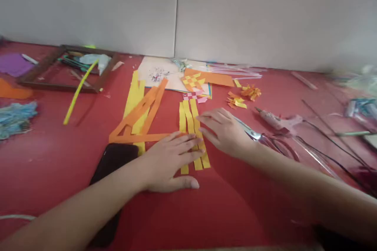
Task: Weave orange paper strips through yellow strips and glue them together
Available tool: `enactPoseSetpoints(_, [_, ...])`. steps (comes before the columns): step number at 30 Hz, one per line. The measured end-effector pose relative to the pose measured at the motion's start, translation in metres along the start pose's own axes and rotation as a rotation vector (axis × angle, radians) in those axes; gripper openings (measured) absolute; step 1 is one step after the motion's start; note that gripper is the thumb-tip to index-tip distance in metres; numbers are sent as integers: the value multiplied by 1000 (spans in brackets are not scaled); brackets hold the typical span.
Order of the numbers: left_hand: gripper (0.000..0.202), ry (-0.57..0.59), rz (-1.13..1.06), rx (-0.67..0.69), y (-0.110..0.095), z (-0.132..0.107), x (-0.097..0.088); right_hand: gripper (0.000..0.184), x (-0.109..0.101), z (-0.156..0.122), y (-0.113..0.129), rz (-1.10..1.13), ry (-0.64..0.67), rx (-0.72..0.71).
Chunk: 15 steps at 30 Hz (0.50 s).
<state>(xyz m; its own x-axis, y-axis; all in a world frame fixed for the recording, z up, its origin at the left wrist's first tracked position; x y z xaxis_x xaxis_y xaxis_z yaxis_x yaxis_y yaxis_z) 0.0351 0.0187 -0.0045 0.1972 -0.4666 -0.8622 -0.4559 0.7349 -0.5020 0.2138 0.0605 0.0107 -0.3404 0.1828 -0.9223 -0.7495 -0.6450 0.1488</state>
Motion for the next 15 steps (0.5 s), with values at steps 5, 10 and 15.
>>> enactPoseSetpoints(5, [73, -41, 10, 28, -1, -1, -2, 23, -7, -19, 11, 105, 7, 52])
enactPoseSetpoints(10, [74, -166, -12, 82, -8, -2, -13, 27, 0, -31, 10, 173, 41, 88])
enactPoseSetpoints(15, [26, -488, 25, -54, 2, -4, -27, 27, -1, -34, 12, 182, 64, 92])
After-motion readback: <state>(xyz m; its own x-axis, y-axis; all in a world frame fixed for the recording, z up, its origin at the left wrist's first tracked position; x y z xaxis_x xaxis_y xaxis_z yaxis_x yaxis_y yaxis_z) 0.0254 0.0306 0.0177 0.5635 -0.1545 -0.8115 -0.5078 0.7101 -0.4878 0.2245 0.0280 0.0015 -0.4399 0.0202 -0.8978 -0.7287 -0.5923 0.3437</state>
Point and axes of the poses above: each hand's wrist, its own z-axis towards the middle knuckle, its own x-axis out of the palm, y = z × x, the point moved 4 cm from there along z, towards the middle knuckle, and after that the axes turned 3 degrees about -y, right-handed, at the moved point
